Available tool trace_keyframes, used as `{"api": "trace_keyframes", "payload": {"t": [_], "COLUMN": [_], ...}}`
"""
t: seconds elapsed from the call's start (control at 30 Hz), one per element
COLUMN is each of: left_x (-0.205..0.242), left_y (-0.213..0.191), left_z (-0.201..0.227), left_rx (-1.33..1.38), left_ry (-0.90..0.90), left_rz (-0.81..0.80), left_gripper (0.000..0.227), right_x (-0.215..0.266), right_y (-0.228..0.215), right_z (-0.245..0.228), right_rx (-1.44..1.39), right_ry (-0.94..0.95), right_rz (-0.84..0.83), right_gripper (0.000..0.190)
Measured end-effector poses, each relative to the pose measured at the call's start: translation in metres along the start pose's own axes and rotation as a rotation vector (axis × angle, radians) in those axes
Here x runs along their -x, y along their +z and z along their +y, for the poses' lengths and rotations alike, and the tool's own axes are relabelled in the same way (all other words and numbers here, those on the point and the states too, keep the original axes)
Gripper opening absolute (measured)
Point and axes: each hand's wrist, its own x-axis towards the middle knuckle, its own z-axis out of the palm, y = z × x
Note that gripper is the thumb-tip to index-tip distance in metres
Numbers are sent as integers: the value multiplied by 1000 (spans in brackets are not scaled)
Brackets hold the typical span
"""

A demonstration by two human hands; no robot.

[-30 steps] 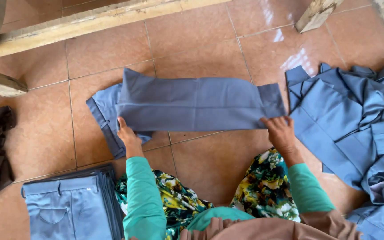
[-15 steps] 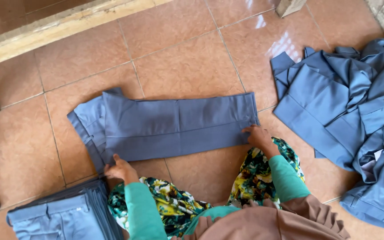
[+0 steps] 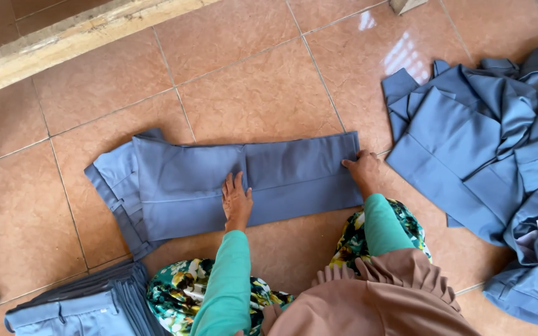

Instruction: Folding grey trousers into neat rectangles and stacking them.

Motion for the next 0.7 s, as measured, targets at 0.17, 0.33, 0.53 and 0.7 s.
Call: {"api": "trace_keyframes", "payload": {"t": [0.17,0.33,0.53,0.7], "left_x": [8,8,4,2], "left_y": [-10,-3,0,-3], "left_z": [7,7,9,11], "left_rx": [-10,-93,-137,-137], "left_ry": [47,65,66,64], "left_rz": [70,81,65,56], "left_gripper": [65,63,58,57], "right_x": [-5,-11,-6,9], "right_y": [-10,-9,-5,-5], "right_z": [3,18,15,14], "right_rx": [-235,-204,-148,-257], "right_ry": [66,96,94,126], "right_rz": [-48,20,84,188], "right_gripper": [54,46,38,36]}}
